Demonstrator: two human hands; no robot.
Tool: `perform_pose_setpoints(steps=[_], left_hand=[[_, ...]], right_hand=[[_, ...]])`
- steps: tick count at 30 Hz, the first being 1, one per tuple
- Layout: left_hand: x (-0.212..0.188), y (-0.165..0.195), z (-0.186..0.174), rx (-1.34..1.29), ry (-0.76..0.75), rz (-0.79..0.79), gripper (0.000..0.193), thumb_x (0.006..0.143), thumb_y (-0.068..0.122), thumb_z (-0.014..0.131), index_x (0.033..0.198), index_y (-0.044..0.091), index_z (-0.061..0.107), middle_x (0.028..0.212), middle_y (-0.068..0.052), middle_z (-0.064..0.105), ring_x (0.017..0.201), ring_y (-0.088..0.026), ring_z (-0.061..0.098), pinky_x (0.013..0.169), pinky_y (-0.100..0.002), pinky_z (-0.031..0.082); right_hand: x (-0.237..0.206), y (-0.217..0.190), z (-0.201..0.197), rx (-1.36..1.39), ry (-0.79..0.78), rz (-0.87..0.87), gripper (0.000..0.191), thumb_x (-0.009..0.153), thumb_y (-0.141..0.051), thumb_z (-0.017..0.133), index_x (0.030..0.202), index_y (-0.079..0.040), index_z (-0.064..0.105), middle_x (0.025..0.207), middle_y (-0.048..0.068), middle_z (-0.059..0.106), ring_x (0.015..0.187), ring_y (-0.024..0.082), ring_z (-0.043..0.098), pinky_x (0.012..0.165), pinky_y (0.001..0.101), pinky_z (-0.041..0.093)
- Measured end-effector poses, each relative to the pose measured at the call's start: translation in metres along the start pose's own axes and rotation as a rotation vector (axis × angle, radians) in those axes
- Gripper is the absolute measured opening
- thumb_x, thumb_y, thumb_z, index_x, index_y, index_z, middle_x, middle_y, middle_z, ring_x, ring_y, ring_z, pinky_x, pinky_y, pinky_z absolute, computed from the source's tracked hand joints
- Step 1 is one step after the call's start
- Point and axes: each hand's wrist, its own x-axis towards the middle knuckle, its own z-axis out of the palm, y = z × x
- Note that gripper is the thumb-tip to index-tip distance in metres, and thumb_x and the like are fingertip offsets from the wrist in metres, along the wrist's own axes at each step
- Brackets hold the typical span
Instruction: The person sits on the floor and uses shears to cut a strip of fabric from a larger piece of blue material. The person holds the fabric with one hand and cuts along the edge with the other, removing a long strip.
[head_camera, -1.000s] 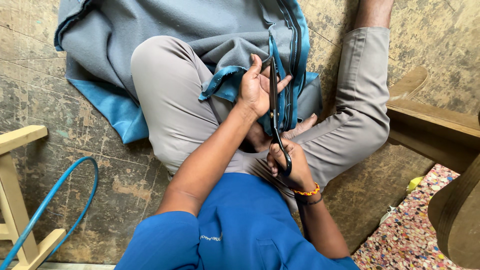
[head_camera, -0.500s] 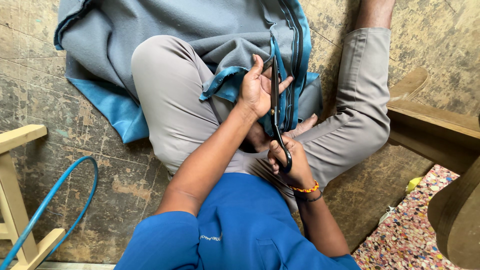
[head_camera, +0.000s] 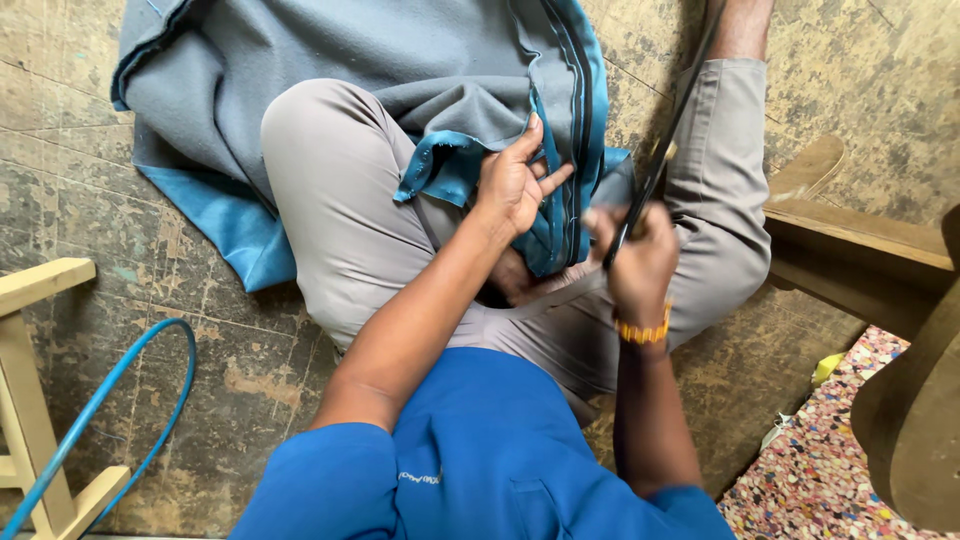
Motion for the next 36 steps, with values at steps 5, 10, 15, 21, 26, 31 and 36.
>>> perform_pose_setpoints(steps=[5,10,15,21,26,31,36], left_hand=[[-0.011,0.003,0.000,0.197,0.077,0.104,0.028,0.094,0.030,0.073,0.107,0.006,0.070,0.098,-0.004,0.071,0.083,-0.018,0.068,0.067,-0.038,0.060],[0.003,0.022,-0.003,0.532,0.185,0.306,0.035,0.100,0.034,0.069,0.098,-0.001,0.074,0.089,-0.006,0.074,0.076,-0.015,0.068,0.054,-0.028,0.051],[0.012,0.023,-0.003,0.104,0.024,0.255,0.027,0.095,0.027,0.071,0.101,0.000,0.070,0.094,-0.007,0.074,0.082,-0.019,0.071,0.071,-0.033,0.061],[0.028,0.005,-0.008,-0.037,-0.101,0.040,0.022,0.094,0.027,0.074,0.103,0.008,0.069,0.096,-0.003,0.072,0.087,-0.016,0.068,0.078,-0.033,0.057],[0.062,0.017,-0.020,0.292,-0.049,-0.045,0.029,0.102,0.040,0.077,0.091,0.015,0.064,0.082,0.003,0.061,0.069,-0.012,0.053,0.057,-0.030,0.045],[0.065,0.029,-0.016,0.108,0.074,0.069,0.010,0.095,0.018,0.073,0.099,0.009,0.072,0.089,0.000,0.068,0.077,-0.014,0.063,0.064,-0.031,0.060],[0.054,0.019,-0.012,-0.116,0.049,0.226,0.013,0.097,0.006,0.068,0.105,-0.004,0.066,0.102,-0.007,0.067,0.090,-0.018,0.068,0.085,-0.042,0.067]], right_hand=[[0.083,0.000,0.032,-0.169,0.006,-0.026,0.035,0.085,-0.010,0.090,0.092,-0.003,0.056,0.073,0.002,0.062,0.054,0.007,0.060,0.047,0.0228,0.048],[0.103,0.006,0.044,-0.103,0.019,0.011,0.036,0.083,-0.009,0.090,0.092,-0.003,0.056,0.072,-0.001,0.063,0.055,0.006,0.060,0.047,0.0228,0.051],[0.106,0.010,0.039,-0.048,0.063,-0.023,0.035,0.084,-0.008,0.089,0.095,-0.003,0.056,0.074,-0.001,0.062,0.054,0.006,0.058,0.046,0.0228,0.050],[0.106,0.011,0.035,-0.049,0.048,-0.036,0.034,0.086,-0.008,0.089,0.095,-0.002,0.057,0.074,0.000,0.062,0.054,0.006,0.058,0.047,0.0223,0.049],[0.114,0.020,0.024,-0.035,0.047,-0.041,0.034,0.085,-0.007,0.089,0.095,-0.003,0.057,0.075,-0.001,0.062,0.054,0.006,0.057,0.047,0.0218,0.049],[0.121,0.049,0.037,-0.016,0.057,0.064,0.032,0.082,-0.007,0.089,0.092,-0.004,0.058,0.071,-0.001,0.060,0.051,0.007,0.058,0.044,0.0232,0.049],[0.117,0.071,0.058,0.112,0.057,0.194,0.031,0.081,-0.007,0.088,0.089,-0.004,0.059,0.068,0.001,0.063,0.048,0.009,0.058,0.042,0.0248,0.048]])
